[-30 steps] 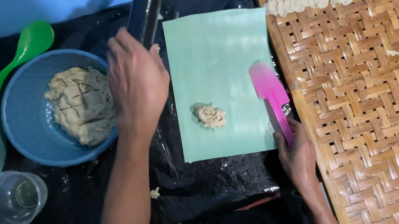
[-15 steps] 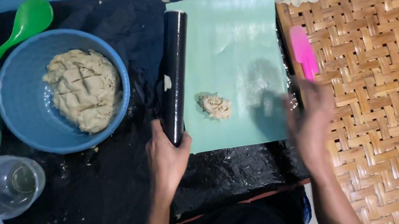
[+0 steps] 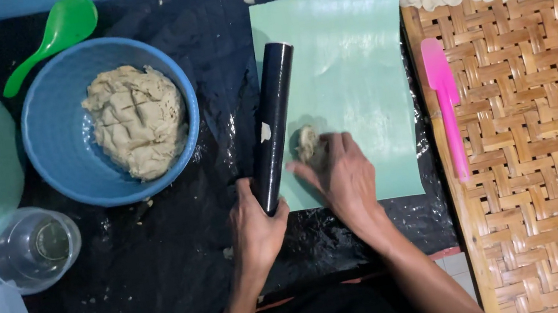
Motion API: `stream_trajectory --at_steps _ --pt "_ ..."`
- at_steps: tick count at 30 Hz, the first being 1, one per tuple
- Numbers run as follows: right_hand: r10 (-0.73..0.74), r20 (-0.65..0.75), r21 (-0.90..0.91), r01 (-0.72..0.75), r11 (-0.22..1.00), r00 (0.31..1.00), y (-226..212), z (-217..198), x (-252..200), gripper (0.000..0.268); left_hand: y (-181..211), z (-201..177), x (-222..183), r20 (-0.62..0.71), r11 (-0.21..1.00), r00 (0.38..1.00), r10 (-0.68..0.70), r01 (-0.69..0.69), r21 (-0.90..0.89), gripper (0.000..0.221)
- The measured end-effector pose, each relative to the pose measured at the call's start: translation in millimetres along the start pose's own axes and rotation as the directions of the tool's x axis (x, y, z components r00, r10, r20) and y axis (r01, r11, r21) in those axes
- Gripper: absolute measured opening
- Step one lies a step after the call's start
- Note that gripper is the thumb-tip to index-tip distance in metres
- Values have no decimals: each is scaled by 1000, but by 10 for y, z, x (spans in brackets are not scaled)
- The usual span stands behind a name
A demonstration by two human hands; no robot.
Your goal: Flattening and shaping small pieces of dough using a rolling pin and spatula.
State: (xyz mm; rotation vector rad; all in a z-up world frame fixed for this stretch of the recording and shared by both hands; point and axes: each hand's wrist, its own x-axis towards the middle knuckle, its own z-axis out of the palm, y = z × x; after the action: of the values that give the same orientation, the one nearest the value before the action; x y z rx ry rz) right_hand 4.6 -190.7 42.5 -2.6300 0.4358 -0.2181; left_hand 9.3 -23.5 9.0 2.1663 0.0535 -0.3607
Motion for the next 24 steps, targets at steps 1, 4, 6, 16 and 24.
stream_trajectory --at_steps 1,4,6,16,24 --pt "2 -5 1 -2 1000 1000 -10 -50 -7 63 10 -14 25 1 1000 1000 5 -5 2 54" --pt "84 158 126 -104 987 984 3 -166 -99 72 50 -95 37 14 1000 1000 19 -19 -14 56" --pt "95 150 204 -124 971 984 90 -219 -140 59 152 -171 70 48 1000 999 -26 26 -10 59" --pt "-77 73 435 38 900 994 534 -59 -227 38 439 -490 284 -28 853 868 496 -481 200 54" --pt "-249 -327 40 277 960 912 519 -590 101 27 566 -415 434 241 549 716 655 -670 500 48"
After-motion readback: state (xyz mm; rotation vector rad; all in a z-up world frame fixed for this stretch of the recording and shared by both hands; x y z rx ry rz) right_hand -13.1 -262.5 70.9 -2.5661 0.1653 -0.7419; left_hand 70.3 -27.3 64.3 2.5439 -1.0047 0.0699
